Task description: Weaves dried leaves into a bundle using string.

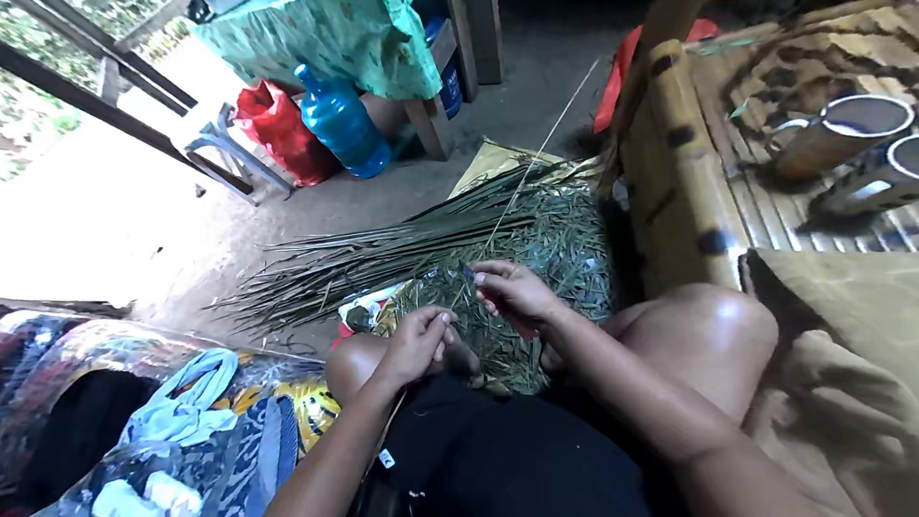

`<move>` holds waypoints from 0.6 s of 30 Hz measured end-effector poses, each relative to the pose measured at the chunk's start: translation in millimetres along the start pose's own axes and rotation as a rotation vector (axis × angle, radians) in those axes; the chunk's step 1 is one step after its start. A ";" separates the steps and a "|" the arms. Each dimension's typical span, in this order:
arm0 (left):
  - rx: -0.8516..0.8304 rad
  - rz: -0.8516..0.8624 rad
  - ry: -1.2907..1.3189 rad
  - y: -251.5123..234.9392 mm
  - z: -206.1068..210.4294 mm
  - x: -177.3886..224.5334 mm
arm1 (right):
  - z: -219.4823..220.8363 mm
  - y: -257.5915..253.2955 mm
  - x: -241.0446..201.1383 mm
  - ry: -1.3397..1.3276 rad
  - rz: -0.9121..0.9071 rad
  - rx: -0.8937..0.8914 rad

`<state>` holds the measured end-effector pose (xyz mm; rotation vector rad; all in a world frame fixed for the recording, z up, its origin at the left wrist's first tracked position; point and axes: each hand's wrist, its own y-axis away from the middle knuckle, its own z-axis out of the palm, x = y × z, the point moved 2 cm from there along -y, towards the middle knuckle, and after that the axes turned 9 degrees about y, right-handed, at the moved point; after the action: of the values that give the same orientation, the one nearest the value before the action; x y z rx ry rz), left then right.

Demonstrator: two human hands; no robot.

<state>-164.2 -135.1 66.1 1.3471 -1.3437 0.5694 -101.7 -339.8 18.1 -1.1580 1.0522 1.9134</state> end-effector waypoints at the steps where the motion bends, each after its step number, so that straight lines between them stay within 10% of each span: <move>1: -0.020 0.001 0.011 -0.5 3.0 0.9 | -3.7 -2.1 0.2 0.005 -0.013 0.005; 10: -0.158 -0.073 0.041 38.8 -10.3 -40.2 | -93.4 -20.4 -41.1 -0.066 -0.104 0.329; 18: -0.179 -0.009 0.120 11.2 26.2 -38.2 | -51.9 -7.0 -35.0 0.139 -0.202 0.079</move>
<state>-192.7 -141.2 28.4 1.1555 -1.2590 0.5038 -62.2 -386.6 33.1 -1.3148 1.0319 1.6409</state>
